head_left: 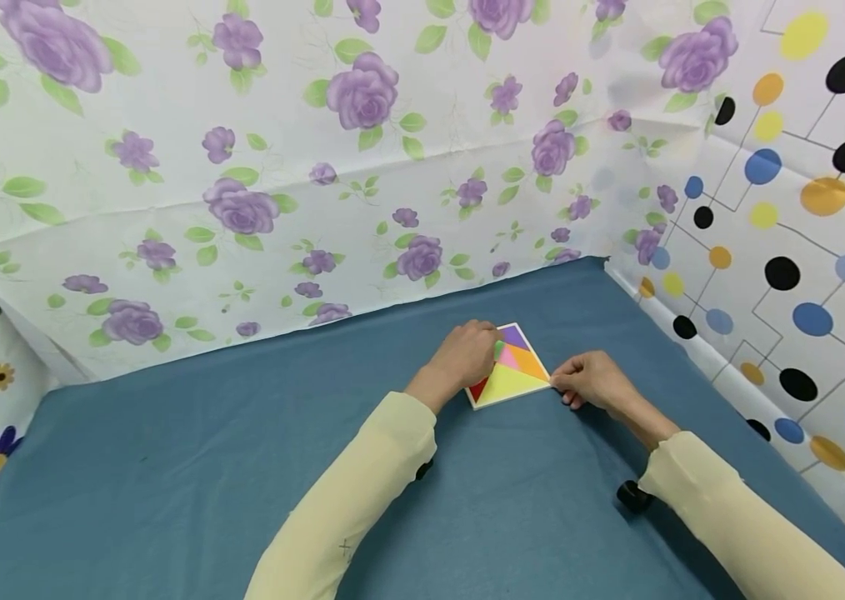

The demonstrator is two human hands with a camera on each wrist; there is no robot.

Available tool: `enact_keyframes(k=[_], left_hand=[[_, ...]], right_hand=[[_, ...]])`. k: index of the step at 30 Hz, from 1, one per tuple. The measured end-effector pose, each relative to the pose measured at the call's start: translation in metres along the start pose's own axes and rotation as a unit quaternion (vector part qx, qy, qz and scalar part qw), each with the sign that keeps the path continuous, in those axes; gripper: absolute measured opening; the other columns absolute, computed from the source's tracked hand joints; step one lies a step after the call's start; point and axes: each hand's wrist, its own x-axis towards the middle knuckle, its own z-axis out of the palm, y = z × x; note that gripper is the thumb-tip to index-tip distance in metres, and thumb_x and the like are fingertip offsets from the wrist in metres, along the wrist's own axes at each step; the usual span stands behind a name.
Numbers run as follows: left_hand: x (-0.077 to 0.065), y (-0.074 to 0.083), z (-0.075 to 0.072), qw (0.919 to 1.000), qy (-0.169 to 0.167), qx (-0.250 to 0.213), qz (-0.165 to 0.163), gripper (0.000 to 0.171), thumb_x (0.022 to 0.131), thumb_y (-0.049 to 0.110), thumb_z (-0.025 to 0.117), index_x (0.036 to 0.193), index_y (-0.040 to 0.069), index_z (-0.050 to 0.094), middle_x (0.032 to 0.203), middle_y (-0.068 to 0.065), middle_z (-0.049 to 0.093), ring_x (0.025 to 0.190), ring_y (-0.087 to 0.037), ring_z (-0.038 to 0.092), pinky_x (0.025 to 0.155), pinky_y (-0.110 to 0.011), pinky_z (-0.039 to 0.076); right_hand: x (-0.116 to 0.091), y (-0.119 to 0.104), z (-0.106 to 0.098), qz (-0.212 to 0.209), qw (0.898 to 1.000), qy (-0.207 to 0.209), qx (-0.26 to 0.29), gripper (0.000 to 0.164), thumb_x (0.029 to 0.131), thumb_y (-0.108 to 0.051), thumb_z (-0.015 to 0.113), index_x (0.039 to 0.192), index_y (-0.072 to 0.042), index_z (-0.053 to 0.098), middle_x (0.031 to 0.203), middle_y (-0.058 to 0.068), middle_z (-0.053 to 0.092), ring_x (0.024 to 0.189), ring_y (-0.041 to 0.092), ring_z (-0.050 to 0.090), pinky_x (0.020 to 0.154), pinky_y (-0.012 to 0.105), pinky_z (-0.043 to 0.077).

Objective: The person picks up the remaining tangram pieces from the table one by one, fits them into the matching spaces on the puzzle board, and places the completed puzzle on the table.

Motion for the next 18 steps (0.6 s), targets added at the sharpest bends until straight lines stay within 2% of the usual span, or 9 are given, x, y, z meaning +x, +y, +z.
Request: enact_keyframes(k=[6,18], left_hand=[[-0.01,-0.003,-0.006,0.9998,0.006,-0.015,-0.011,0.039,0.105,0.015,0.054,0.142,0.01,0.063,0.142,-0.008,0.061,0.133,-0.026,0.054,0.112,-0.042,0.042],[-0.031,-0.013,-0.011,0.9979,0.049,-0.041,-0.012,0.036,0.104,0.012,0.058,0.139,0.007,0.066,0.138,-0.009,0.063,0.129,-0.026,0.057,0.11,-0.041,0.045]], right_hand=[[-0.001,-0.001,0.0,0.005,1.0,0.003,0.002,0.018,0.099,-0.009,0.069,0.104,0.007,0.076,0.07,0.008,0.067,0.059,0.016,0.063,0.056,0.031,0.057],[0.0,-0.001,0.002,0.005,1.0,0.003,-0.002,0.019,0.099,-0.009,0.07,0.106,0.008,0.075,0.071,0.008,0.068,0.059,0.016,0.063,0.057,0.03,0.057]])
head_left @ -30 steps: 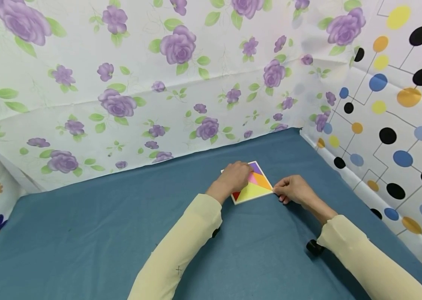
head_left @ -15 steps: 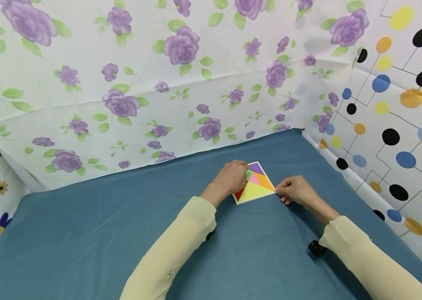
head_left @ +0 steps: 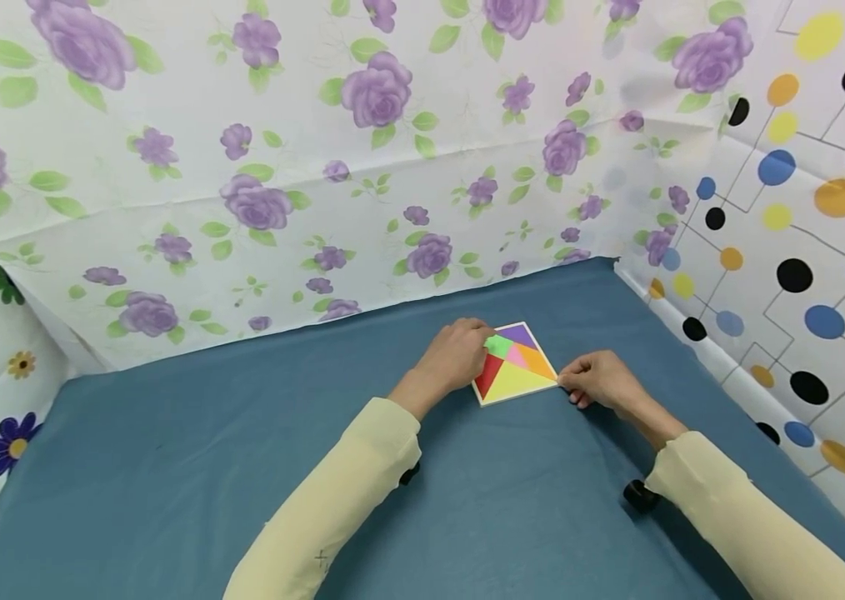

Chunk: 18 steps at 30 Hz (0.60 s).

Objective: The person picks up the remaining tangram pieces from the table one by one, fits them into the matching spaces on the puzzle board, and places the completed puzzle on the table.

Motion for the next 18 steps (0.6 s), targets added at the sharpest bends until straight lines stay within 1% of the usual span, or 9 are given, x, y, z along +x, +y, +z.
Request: enact_keyframes(k=[5,10,18], left_hand=[[-0.007,-0.006,-0.002,0.9999,0.012,-0.009,0.002,0.034,0.104,0.01,0.059,0.136,0.005,0.067,0.135,-0.011,0.064,0.126,-0.027,0.059,0.108,-0.042,0.046],[-0.017,-0.013,-0.004,0.9998,0.021,-0.007,0.002,0.033,0.103,0.01,0.06,0.135,0.004,0.067,0.135,-0.012,0.065,0.125,-0.028,0.06,0.105,-0.043,0.048],[-0.031,-0.022,-0.009,0.9996,0.022,-0.012,-0.01,0.033,0.103,0.008,0.061,0.135,0.004,0.066,0.136,-0.013,0.064,0.128,-0.03,0.059,0.107,-0.045,0.047]], right_hand=[[0.0,-0.001,0.0,0.003,1.0,0.001,-0.002,0.019,0.099,-0.009,0.07,0.106,0.008,0.075,0.071,0.008,0.068,0.059,0.016,0.063,0.057,0.03,0.057],[0.0,-0.002,0.0,-0.002,1.0,-0.002,-0.001,0.02,0.099,-0.009,0.069,0.106,0.009,0.075,0.07,0.008,0.068,0.059,0.016,0.063,0.057,0.031,0.057],[-0.001,-0.001,0.0,-0.005,1.0,-0.004,-0.003,0.02,0.099,-0.009,0.07,0.105,0.009,0.075,0.069,0.007,0.067,0.058,0.015,0.063,0.057,0.03,0.058]])
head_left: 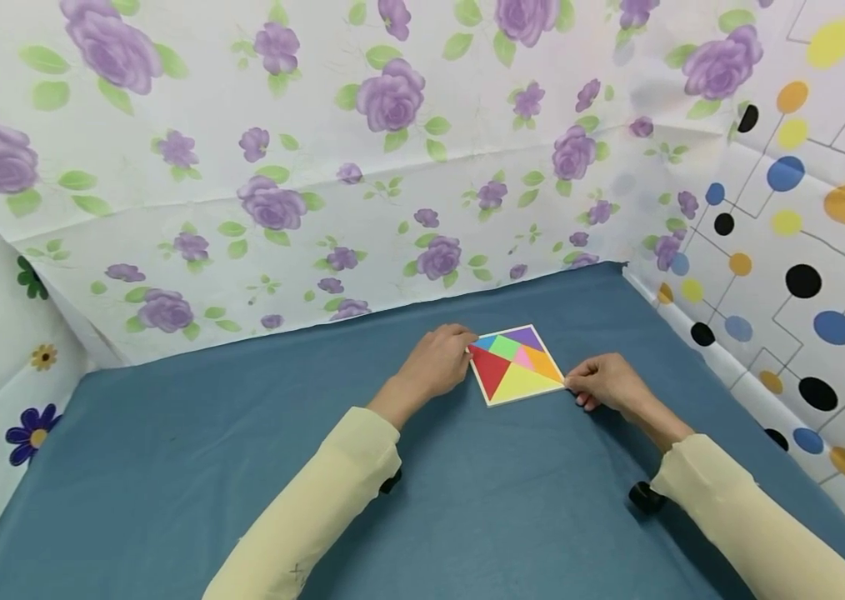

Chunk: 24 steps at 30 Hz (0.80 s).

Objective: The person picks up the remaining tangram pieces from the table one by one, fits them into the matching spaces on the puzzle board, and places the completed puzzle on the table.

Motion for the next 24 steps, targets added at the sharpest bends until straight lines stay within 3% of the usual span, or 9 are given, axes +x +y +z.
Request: enact_keyframes(k=[17,24], left_hand=[[-0.043,-0.022,-0.02,0.9994,-0.015,0.001,-0.031,0.039,0.105,0.018,0.063,0.142,0.005,0.061,0.143,-0.015,0.059,0.133,-0.033,0.055,0.11,-0.051,0.043],[-0.065,-0.036,-0.031,0.9991,0.004,-0.01,-0.041,0.041,0.103,0.016,0.066,0.142,0.004,0.061,0.142,-0.017,0.059,0.133,-0.035,0.055,0.109,-0.054,0.043]], right_hand=[[-0.002,-0.006,0.0,0.007,1.0,-0.023,-0.009,0.021,0.101,-0.009,0.067,0.107,0.01,0.074,0.071,0.008,0.067,0.06,0.016,0.063,0.057,0.031,0.057],[-0.007,-0.007,0.001,-0.01,1.0,-0.015,-0.02,0.023,0.102,-0.011,0.066,0.108,0.01,0.073,0.074,0.009,0.069,0.062,0.017,0.064,0.059,0.032,0.057]])
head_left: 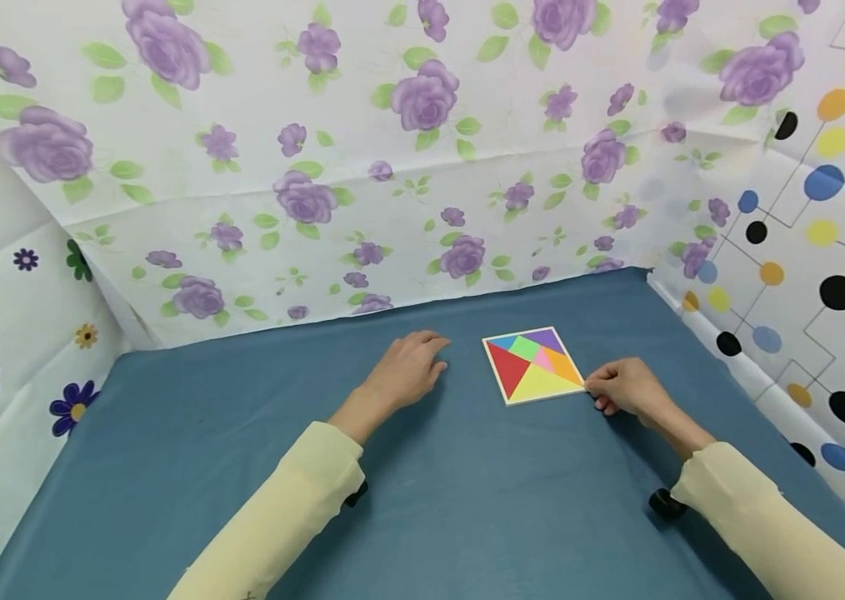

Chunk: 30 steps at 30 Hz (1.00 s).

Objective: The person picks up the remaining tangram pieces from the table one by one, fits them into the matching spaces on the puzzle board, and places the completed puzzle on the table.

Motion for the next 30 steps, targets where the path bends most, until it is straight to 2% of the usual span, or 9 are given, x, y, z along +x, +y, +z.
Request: enact_keyframes(k=[8,17,23,30], left_hand=[[-0.011,-0.009,-0.007,0.9998,0.0,0.006,-0.017,0.04,0.104,0.016,0.065,0.142,0.004,0.061,0.143,-0.016,0.059,0.133,-0.035,0.054,0.109,-0.054,0.043],[-0.029,-0.015,-0.013,0.9998,0.015,0.002,-0.01,0.042,0.102,0.015,0.068,0.141,0.003,0.061,0.142,-0.017,0.059,0.133,-0.035,0.054,0.108,-0.055,0.043],[-0.04,-0.02,-0.019,0.9995,0.025,0.016,-0.006,0.042,0.102,0.015,0.069,0.141,0.003,0.061,0.141,-0.017,0.06,0.132,-0.036,0.055,0.105,-0.056,0.045],[-0.054,-0.029,-0.029,0.9988,0.037,0.028,-0.014,0.043,0.1,0.016,0.07,0.14,0.002,0.062,0.141,-0.017,0.06,0.131,-0.035,0.056,0.103,-0.057,0.046]], right_hand=[[0.001,0.0,0.001,-0.025,0.999,0.004,-0.022,0.024,0.103,-0.013,0.064,0.106,0.009,0.074,0.073,0.008,0.069,0.061,0.019,0.062,0.057,0.033,0.055],[0.003,-0.001,0.004,-0.024,0.998,0.021,-0.052,0.024,0.103,-0.014,0.064,0.105,0.007,0.076,0.066,0.006,0.063,0.059,0.019,0.056,0.055,0.031,0.045],[0.003,0.0,0.005,-0.042,0.995,0.048,-0.079,0.025,0.102,-0.015,0.065,0.11,0.006,0.075,0.076,0.008,0.068,0.064,0.019,0.06,0.058,0.032,0.046],[0.003,0.007,-0.001,-0.122,0.982,0.072,-0.129,0.024,0.1,-0.015,0.067,0.112,0.004,0.074,0.1,0.017,0.072,0.073,0.021,0.06,0.063,0.034,0.049]])
